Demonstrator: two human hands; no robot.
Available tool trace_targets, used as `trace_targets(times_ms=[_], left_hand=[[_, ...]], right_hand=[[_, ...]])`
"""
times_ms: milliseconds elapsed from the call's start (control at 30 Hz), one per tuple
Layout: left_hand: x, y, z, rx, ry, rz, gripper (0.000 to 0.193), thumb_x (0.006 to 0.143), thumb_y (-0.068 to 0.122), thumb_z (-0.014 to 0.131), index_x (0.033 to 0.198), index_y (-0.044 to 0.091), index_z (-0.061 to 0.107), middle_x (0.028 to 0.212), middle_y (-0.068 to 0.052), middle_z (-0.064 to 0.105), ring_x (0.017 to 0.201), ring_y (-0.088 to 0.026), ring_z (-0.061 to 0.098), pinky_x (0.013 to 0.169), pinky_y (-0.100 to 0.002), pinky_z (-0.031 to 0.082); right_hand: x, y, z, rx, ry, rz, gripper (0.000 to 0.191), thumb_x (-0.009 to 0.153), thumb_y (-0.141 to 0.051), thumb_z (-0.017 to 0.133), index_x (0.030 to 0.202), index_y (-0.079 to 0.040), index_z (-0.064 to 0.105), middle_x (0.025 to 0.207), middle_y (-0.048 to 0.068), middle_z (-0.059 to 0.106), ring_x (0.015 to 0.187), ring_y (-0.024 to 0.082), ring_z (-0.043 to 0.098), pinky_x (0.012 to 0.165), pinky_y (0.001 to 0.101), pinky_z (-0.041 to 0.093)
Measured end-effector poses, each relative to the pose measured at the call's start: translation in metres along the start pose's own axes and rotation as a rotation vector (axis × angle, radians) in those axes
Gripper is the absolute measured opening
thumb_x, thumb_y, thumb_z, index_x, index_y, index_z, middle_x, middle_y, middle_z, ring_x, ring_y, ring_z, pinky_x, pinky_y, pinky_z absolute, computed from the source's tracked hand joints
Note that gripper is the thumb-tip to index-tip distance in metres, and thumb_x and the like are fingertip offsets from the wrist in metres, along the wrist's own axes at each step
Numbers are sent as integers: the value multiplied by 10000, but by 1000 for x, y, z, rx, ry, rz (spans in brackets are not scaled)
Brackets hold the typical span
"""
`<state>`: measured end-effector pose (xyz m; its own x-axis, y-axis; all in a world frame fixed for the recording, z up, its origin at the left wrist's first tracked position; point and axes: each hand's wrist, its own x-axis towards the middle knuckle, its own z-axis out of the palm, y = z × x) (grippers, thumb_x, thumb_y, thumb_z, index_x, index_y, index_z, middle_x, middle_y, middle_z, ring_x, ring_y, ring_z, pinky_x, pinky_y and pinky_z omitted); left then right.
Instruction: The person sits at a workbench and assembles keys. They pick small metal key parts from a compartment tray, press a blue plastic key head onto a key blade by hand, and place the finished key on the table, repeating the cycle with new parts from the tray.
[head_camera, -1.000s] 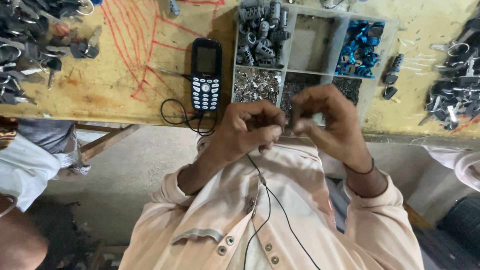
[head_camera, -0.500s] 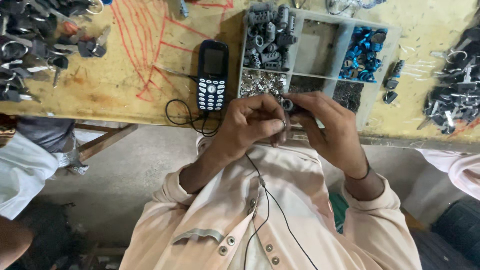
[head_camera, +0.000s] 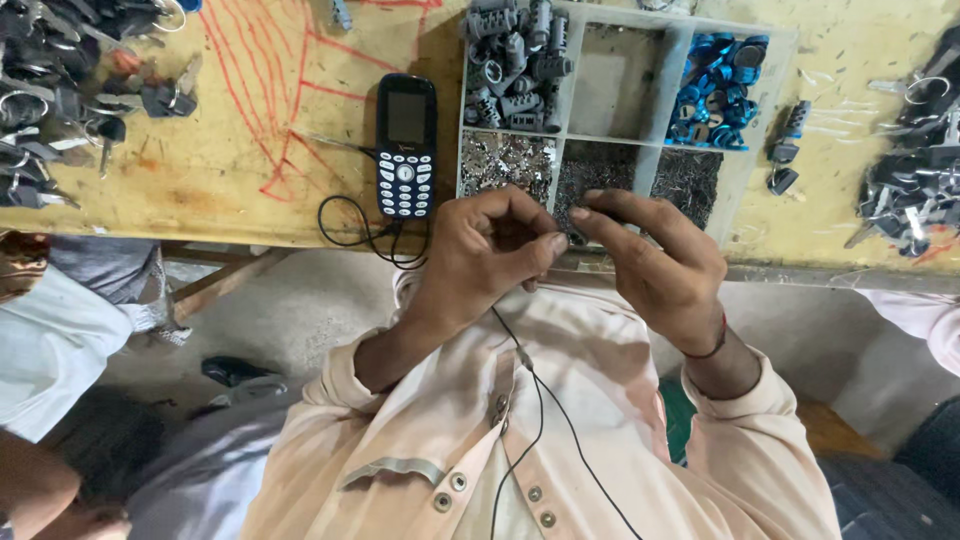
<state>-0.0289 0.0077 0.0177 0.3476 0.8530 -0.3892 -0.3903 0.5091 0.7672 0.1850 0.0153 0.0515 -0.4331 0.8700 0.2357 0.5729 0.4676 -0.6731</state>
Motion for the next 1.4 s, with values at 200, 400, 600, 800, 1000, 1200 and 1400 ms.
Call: trace_targets(times_ms=[200, 400, 600, 800, 1000, 1200, 1400], left_hand=[[2, 4, -1, -34, -33, -91, 159, 919, 90, 783, 924, -4, 655, 753, -20, 658, 631, -62, 616, 548, -229, 525], [5, 7, -2, -120, -112, -176, 147, 892, 70, 782, 892, 0, 653, 719, -32, 644, 596, -75, 602, 544, -230, 509], [6, 6, 0, -39, -59, -111, 158, 905, 84, 786, 882, 6, 650, 729, -20, 640, 599, -58, 577, 519, -227, 478], [3, 5, 0, -51, -58, -123, 159, 907, 80, 785, 907, 9, 643, 750, -15, 626, 616, -50, 571, 536, -220, 468], [7, 2, 1, -102, -46, -110, 152, 920, 72, 747, 882, 10, 614, 762, -31, 614, 617, -73, 583, 529, -247, 513], [-3, -4, 11, 237, -2, 207, 167, 1085, 121, 692, 1028, 9, 582, 922, -21, 600, 766, -78, 564, 712, -241, 501], [-1, -14, 21, 171, 5, 268, 205, 989, 2, 745, 1182, -8, 675, 1106, -100, 749, 1002, -129, 724, 889, -263, 627]], right_hand=[[-5, 7, -1, 96, 3, 11, 450, 842, 198, 666, 1208, -54, 735, 1209, 145, 699, 1020, 268, 727, 878, 362, 596], [-7, 7, -2, 221, -12, 80, 385, 892, 149, 712, 1199, -82, 730, 1199, 108, 704, 1051, 252, 734, 863, 326, 600], [-9, 5, 1, 102, 35, 49, 369, 893, 154, 729, 1190, -65, 741, 1181, 119, 710, 1011, 252, 735, 842, 338, 597], [-8, 5, 1, 231, 24, 104, 401, 899, 173, 686, 1216, -69, 727, 1209, 114, 698, 1057, 257, 740, 854, 323, 608], [-9, 8, 5, 78, 44, -16, 434, 850, 188, 698, 1208, -55, 735, 1174, 129, 700, 1006, 261, 735, 857, 355, 607], [-8, 8, -4, 13, 5, -30, 389, 867, 148, 745, 1209, -39, 745, 1129, 119, 703, 950, 241, 724, 799, 359, 593], [6, -21, -8, 10, 7, 150, 322, 856, -8, 856, 1150, 15, 725, 1033, 121, 675, 846, 190, 709, 702, 335, 576]])
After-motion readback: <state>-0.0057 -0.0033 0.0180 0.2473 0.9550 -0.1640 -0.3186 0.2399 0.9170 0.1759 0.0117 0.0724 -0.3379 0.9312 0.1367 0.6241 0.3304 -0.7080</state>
